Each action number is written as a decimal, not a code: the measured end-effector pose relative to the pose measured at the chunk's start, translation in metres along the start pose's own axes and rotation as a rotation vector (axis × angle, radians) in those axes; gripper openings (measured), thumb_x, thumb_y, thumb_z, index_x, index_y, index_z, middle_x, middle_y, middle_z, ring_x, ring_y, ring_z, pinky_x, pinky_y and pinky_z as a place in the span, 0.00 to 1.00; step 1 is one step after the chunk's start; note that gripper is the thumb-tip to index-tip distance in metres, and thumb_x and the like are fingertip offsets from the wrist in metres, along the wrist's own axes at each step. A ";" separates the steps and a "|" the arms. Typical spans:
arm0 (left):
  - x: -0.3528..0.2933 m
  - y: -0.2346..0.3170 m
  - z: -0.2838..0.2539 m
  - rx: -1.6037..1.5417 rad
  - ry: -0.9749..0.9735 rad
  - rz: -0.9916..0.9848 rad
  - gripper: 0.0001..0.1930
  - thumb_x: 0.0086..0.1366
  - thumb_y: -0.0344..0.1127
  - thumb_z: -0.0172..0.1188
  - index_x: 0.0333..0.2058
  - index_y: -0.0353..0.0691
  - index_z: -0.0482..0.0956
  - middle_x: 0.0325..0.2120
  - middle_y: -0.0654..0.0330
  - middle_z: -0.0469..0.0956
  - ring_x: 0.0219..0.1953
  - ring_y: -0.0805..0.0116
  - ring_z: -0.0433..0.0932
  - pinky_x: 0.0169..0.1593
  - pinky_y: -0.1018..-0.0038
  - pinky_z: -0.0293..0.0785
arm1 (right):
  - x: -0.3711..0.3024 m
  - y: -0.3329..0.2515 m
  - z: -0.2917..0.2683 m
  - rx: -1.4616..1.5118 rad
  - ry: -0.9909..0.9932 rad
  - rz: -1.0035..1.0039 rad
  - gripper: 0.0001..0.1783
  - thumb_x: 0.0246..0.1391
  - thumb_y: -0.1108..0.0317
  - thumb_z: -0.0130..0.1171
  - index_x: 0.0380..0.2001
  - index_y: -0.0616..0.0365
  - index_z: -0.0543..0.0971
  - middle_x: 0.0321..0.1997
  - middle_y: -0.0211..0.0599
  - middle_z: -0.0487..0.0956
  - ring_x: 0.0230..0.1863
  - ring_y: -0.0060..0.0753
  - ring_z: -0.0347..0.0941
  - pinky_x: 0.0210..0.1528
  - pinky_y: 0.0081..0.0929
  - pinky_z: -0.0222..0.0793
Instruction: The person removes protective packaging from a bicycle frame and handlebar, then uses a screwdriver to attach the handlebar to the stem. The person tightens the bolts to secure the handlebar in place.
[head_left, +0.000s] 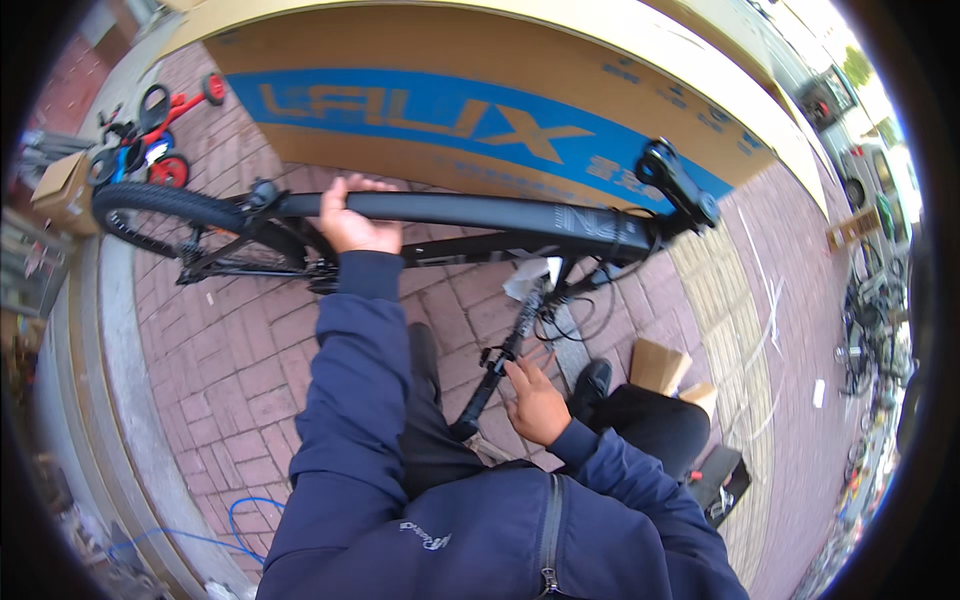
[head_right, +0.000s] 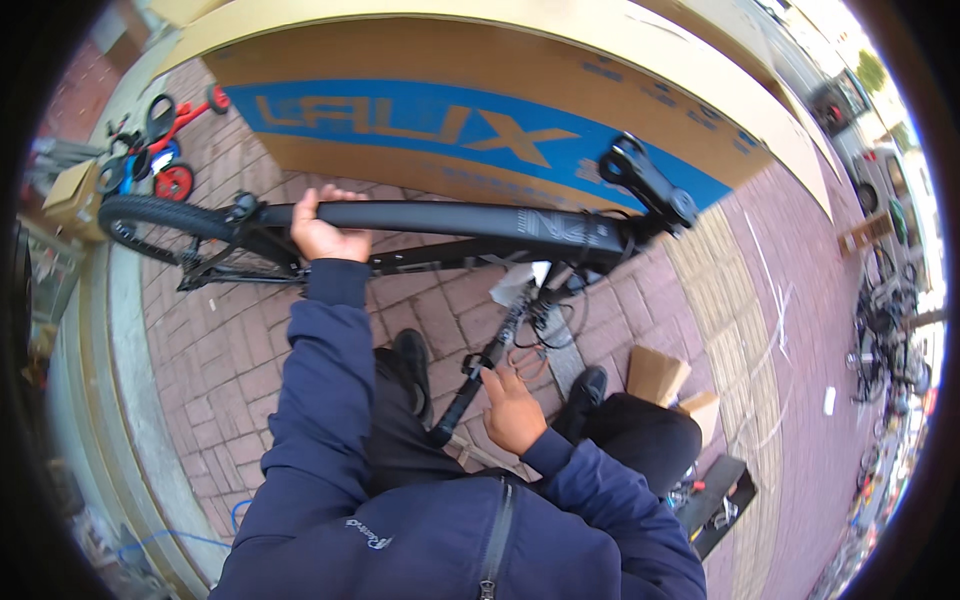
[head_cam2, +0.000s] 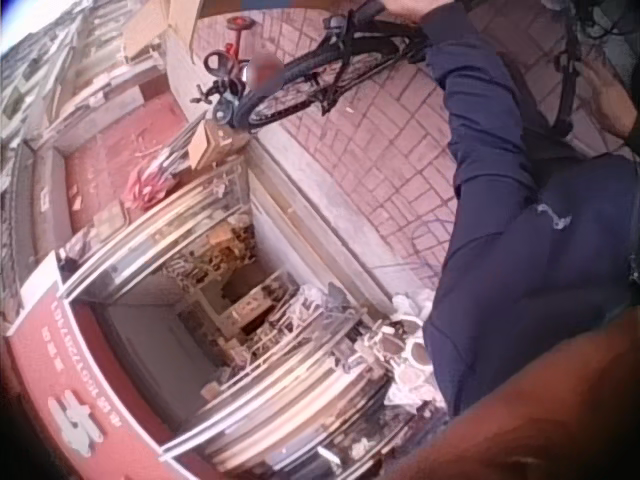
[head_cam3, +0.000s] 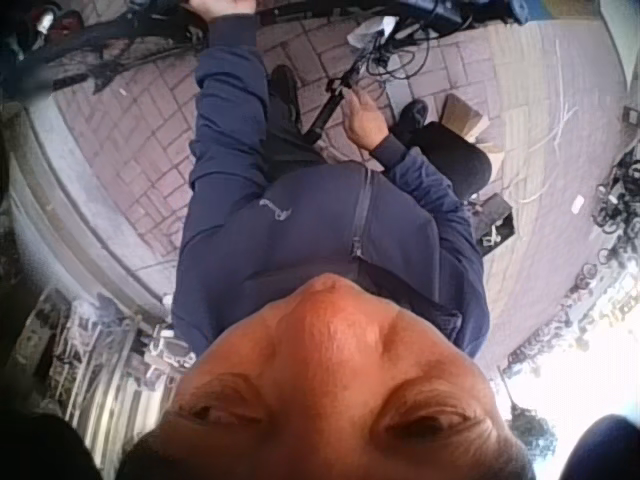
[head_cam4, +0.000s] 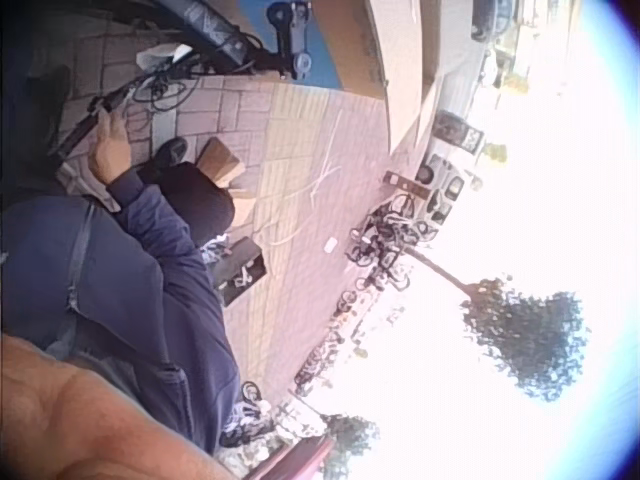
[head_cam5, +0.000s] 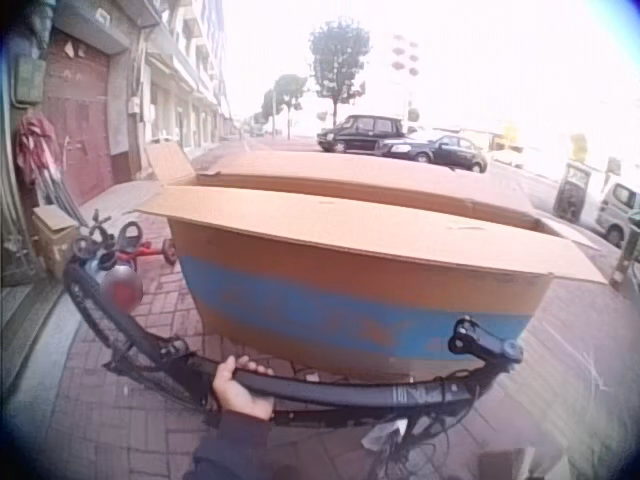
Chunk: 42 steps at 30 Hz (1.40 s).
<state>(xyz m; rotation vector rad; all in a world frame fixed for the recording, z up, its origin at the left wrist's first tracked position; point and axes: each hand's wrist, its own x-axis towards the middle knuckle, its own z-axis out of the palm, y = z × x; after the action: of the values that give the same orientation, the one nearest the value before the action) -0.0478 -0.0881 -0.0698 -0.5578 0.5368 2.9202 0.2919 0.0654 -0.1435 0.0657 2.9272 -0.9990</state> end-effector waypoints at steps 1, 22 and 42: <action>-0.001 -0.001 0.000 -0.009 0.000 0.006 0.13 0.64 0.44 0.58 0.30 0.40 0.75 0.24 0.61 0.75 0.30 0.61 0.74 0.42 0.61 0.74 | 0.000 -0.005 0.001 0.008 -0.006 0.018 0.38 0.48 0.73 0.61 0.64 0.63 0.64 0.62 0.66 0.67 0.61 0.67 0.67 0.63 0.46 0.68; 0.010 0.008 -0.008 -0.033 -0.074 0.019 0.14 0.66 0.46 0.57 0.32 0.41 0.76 0.25 0.62 0.75 0.31 0.62 0.74 0.45 0.60 0.73 | 0.055 0.003 -0.011 -0.034 -0.023 -0.351 0.10 0.48 0.63 0.69 0.24 0.54 0.79 0.25 0.37 0.77 0.35 0.47 0.75 0.50 0.44 0.67; 0.014 0.017 -0.023 0.338 -0.052 -0.060 0.20 0.65 0.54 0.59 0.39 0.41 0.77 0.37 0.60 0.79 0.42 0.62 0.76 0.51 0.61 0.72 | 0.013 -0.117 -0.121 1.302 0.138 -0.053 0.15 0.67 0.58 0.59 0.36 0.60 0.72 0.22 0.26 0.70 0.24 0.18 0.64 0.30 0.20 0.64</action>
<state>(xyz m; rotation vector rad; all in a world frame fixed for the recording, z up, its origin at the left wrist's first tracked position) -0.0563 -0.1119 -0.0896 -0.4421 0.9625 2.6930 0.2685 0.0474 0.0229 0.0937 1.8219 -2.7096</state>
